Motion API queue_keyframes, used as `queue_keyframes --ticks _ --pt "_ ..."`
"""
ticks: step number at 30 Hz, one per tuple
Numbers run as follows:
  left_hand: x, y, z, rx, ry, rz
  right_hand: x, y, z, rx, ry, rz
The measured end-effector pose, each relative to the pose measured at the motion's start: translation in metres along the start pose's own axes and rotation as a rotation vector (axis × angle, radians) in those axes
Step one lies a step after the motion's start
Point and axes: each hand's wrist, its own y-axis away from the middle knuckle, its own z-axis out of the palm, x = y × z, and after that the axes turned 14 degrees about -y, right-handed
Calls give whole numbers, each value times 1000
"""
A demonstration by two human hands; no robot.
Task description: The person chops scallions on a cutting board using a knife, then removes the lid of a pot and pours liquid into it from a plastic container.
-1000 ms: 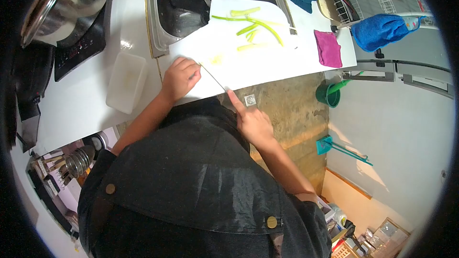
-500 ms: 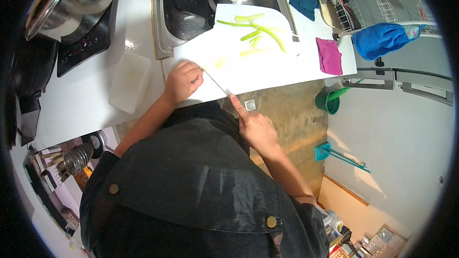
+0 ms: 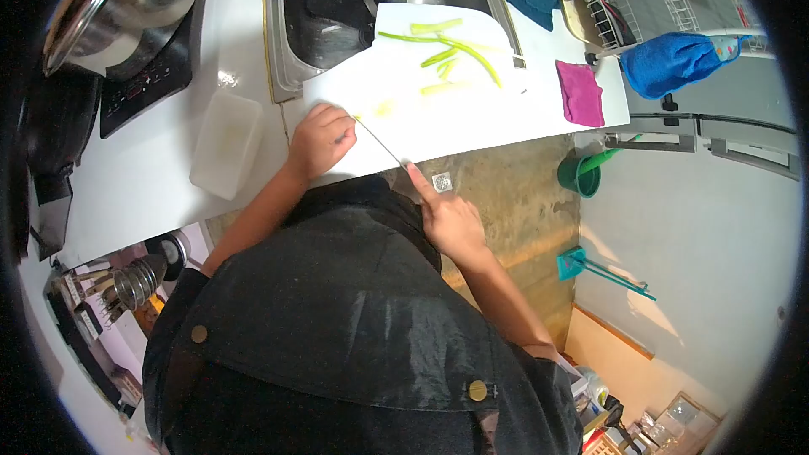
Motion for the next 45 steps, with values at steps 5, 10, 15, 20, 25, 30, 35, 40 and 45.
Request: queue_keyframes --ticks 5,10,15,20,25,30,35,40,45 --pt "0 4 -2 5 38 -6 -6 16 -12 31 -212 -34" --pt "-1 7 -7 181 6 -20 -18 -1 -1 -71 -86 26" --pt "-3 7 -5 197 8 -14 0 -4 4 73 -181 -13" --pt "-1 7 -8 140 -19 -11 0 4 -1 214 -237 68" --pt "21 -10 -22 8 8 58 -10 13 7 464 98 10" --pt "49 -16 -10 -207 -103 218 -17 20 2 603 186 65" --pt "59 -20 2 -240 -174 214 -13 35 -7 655 184 83" --pt "49 -25 4 -253 -150 104 12 60 -16 609 124 170" --pt "39 -23 19 -85 23 0 57 60 -25 679 14 178"
